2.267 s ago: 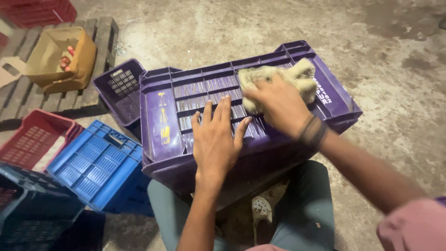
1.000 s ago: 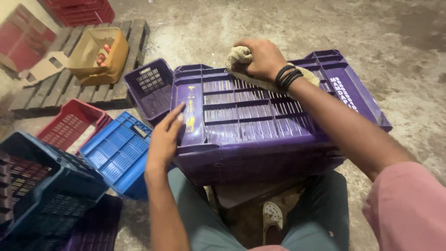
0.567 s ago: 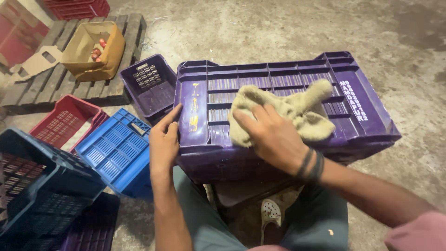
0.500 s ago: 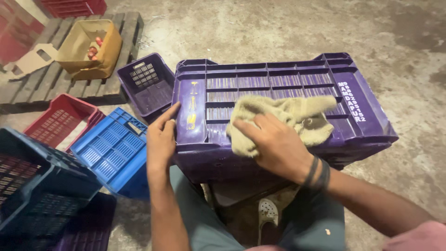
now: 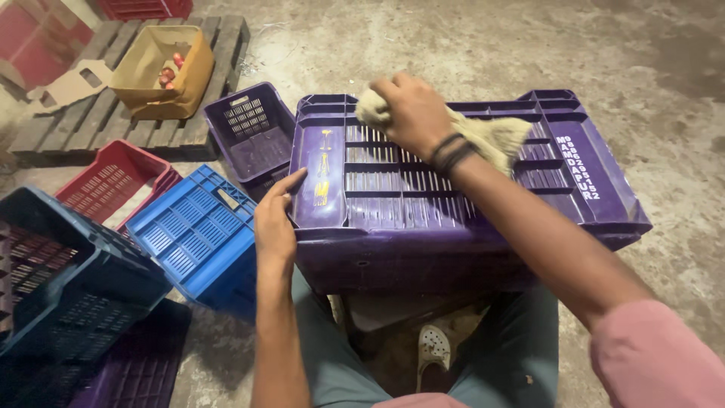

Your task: The person wipes the exterior surfaces of a purple plastic crate using a cloth. They rotate the crate to clean multiple sides and the top, then place it aside.

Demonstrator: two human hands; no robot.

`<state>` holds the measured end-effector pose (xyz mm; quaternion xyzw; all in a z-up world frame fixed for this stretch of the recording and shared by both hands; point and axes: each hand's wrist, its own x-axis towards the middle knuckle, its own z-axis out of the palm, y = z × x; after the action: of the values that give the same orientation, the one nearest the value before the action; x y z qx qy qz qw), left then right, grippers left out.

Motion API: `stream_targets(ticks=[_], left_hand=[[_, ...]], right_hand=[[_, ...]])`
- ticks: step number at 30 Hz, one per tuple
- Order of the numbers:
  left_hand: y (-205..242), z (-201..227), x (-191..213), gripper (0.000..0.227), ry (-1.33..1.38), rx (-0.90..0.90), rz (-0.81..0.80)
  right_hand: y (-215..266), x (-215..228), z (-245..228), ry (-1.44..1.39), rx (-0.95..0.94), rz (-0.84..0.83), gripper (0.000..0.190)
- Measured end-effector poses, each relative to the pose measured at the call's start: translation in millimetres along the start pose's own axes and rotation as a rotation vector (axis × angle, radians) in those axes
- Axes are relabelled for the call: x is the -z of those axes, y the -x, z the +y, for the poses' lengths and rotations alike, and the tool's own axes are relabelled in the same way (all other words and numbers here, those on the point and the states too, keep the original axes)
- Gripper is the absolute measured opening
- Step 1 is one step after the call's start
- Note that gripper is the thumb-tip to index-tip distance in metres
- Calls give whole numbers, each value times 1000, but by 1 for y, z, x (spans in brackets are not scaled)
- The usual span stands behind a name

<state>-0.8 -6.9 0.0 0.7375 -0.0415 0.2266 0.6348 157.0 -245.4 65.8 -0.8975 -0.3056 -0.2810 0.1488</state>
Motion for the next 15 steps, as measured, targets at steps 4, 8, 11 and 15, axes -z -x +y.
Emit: stream_targets(ticks=[4,8,11,15], left_hand=[[14,3,-3,45,66,-45,49],[24,2,-7,42,11,-123,156],[23,1,-11,42,2,-73,193],[21,2,-11,43,-6,-70,194]], right_hand=[[-16,-19,-16,27,-60,20,35],[9,0,-65,-56,33,-141,31],[70,37,-102,-77,169,20,44],[114,76,-136,-201,110,19,54]])
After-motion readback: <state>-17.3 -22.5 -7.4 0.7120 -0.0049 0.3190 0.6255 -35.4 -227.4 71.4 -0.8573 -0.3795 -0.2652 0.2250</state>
